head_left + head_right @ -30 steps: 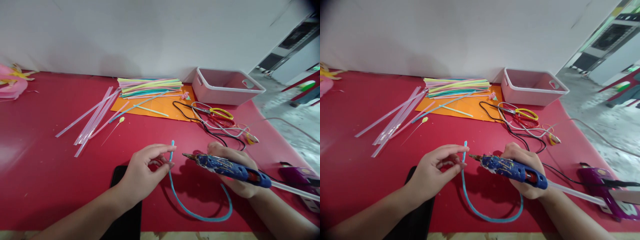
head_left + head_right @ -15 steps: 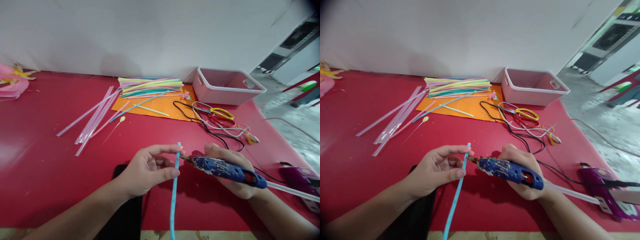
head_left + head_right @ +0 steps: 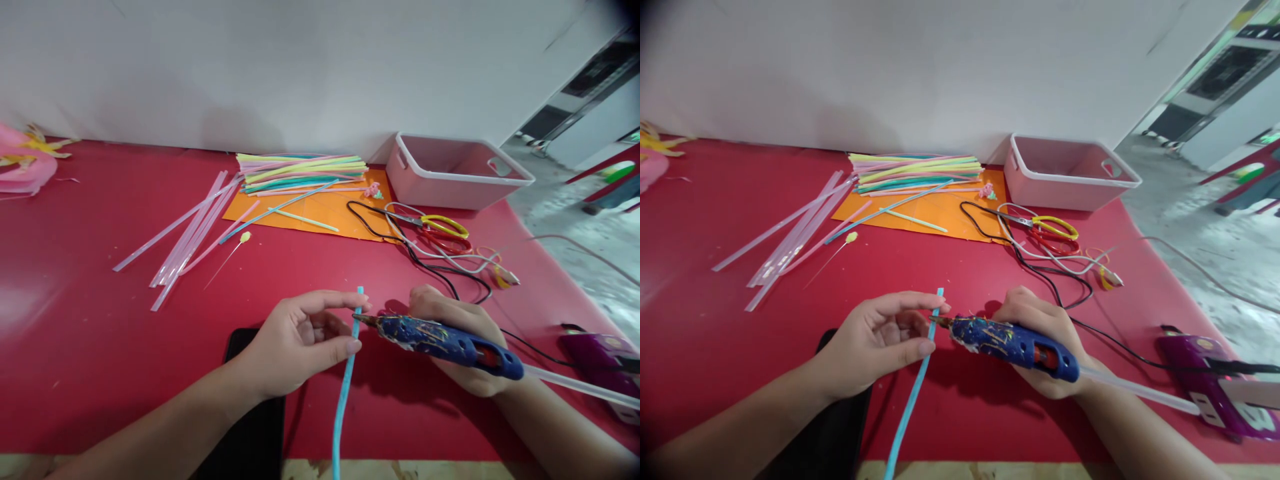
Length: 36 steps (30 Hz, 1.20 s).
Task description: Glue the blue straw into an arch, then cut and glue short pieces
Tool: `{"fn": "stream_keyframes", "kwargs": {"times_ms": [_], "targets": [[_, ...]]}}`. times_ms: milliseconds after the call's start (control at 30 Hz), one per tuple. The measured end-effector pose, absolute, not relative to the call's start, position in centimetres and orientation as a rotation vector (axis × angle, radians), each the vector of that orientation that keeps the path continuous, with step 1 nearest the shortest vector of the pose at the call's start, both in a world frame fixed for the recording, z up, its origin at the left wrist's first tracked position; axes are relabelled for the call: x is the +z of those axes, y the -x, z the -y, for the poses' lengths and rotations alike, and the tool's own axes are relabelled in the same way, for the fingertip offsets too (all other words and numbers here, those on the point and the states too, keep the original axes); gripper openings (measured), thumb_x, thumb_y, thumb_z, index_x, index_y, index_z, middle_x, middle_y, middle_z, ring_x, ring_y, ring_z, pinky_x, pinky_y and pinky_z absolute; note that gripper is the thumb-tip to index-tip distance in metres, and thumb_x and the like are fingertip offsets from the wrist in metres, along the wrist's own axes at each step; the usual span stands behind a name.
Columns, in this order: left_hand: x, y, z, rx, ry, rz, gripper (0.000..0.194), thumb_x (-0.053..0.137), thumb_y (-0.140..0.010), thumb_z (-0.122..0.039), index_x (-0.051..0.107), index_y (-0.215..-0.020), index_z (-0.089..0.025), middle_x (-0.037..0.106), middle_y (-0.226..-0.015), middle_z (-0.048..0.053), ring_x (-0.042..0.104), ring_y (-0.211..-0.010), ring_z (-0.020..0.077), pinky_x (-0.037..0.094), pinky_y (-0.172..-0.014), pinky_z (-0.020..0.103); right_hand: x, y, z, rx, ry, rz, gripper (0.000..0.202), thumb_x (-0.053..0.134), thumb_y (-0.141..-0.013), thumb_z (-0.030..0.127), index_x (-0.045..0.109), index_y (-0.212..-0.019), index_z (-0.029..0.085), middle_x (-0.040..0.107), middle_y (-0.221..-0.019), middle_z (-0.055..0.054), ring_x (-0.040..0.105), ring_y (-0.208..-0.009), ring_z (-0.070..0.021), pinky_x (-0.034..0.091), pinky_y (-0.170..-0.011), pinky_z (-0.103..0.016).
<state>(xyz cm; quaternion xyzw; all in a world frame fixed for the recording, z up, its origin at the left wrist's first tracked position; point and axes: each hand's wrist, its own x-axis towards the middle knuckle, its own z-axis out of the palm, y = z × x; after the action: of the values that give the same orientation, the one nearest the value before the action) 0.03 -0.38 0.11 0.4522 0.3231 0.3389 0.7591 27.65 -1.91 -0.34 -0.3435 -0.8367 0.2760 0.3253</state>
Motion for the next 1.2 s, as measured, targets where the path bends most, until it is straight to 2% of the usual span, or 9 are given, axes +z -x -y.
{"fn": "stream_keyframes", "kwargs": {"times_ms": [433, 600, 867, 1033, 1200], "targets": [[0.08, -0.09, 0.53, 0.751, -1.017, -0.707, 0.042, 0.081, -0.077, -0.015, 0.074, -0.118, -0.02, 0.072, -0.091, 0.006, 0.062, -0.077, 0.0109, 0.055, -0.069, 0.021, -0.37, -27.8, 1.84, 0.717, 0.936, 2.236, 0.021, 0.059, -0.083, 0.022, 0.056, -0.103, 0.027, 0.062, -0.077, -0.007, 0.057, -0.065, -0.0247, 0.045, -0.056, -0.039], [0.15, -0.1, 0.57, 0.771, -1.036, -0.709, 0.039, 0.078, -0.078, -0.012, 0.073, -0.116, -0.019, 0.066, -0.082, 0.002, 0.061, -0.076, 0.0092, 0.054, -0.069, 0.018, -0.14, -27.72, 1.92, 0.721, 0.958, 2.245, 0.017, 0.058, -0.085, 0.024, 0.055, -0.101, 0.027, 0.061, -0.077, -0.007, 0.058, -0.065, -0.0241, 0.045, -0.056, -0.038], [0.11, -0.07, 0.58, 0.765, -1.121, -0.722, 0.039, 0.077, -0.079, -0.015, 0.072, -0.118, -0.019, 0.07, -0.087, 0.005, 0.063, -0.076, 0.0115, 0.057, -0.069, 0.023, 0.12, -27.37, 1.93, 0.72, 0.931, 2.23, 0.011, 0.055, -0.087, 0.023, 0.055, -0.098, 0.025, 0.059, -0.074, -0.007, 0.052, -0.063, -0.0222, 0.044, -0.055, -0.039], [0.19, -0.08, 0.67, 0.767, -1.116, -0.728, 0.04, 0.077, -0.079, -0.014, 0.072, -0.118, -0.017, 0.069, -0.086, 0.004, 0.063, -0.076, 0.0099, 0.057, -0.071, 0.02, 0.26, -27.11, 1.85, 0.72, 0.946, 2.209, 0.007, 0.053, -0.09, 0.029, 0.056, -0.094, 0.024, 0.057, -0.07, -0.006, 0.051, -0.06, -0.0213, 0.042, -0.052, -0.037], [0.29, -0.06, 0.67, 0.768, -1.103, -0.719, 0.041, 0.078, -0.079, -0.014, 0.072, -0.119, -0.017, 0.069, -0.087, 0.004, 0.062, -0.077, 0.009, 0.057, -0.072, 0.018, 0.42, -26.89, 1.87, 0.71, 0.953, 2.185, 0.015, 0.053, -0.092, 0.036, 0.058, -0.09, 0.022, 0.056, -0.069, -0.004, 0.051, -0.06, -0.0187, 0.041, -0.051, -0.033]]}}
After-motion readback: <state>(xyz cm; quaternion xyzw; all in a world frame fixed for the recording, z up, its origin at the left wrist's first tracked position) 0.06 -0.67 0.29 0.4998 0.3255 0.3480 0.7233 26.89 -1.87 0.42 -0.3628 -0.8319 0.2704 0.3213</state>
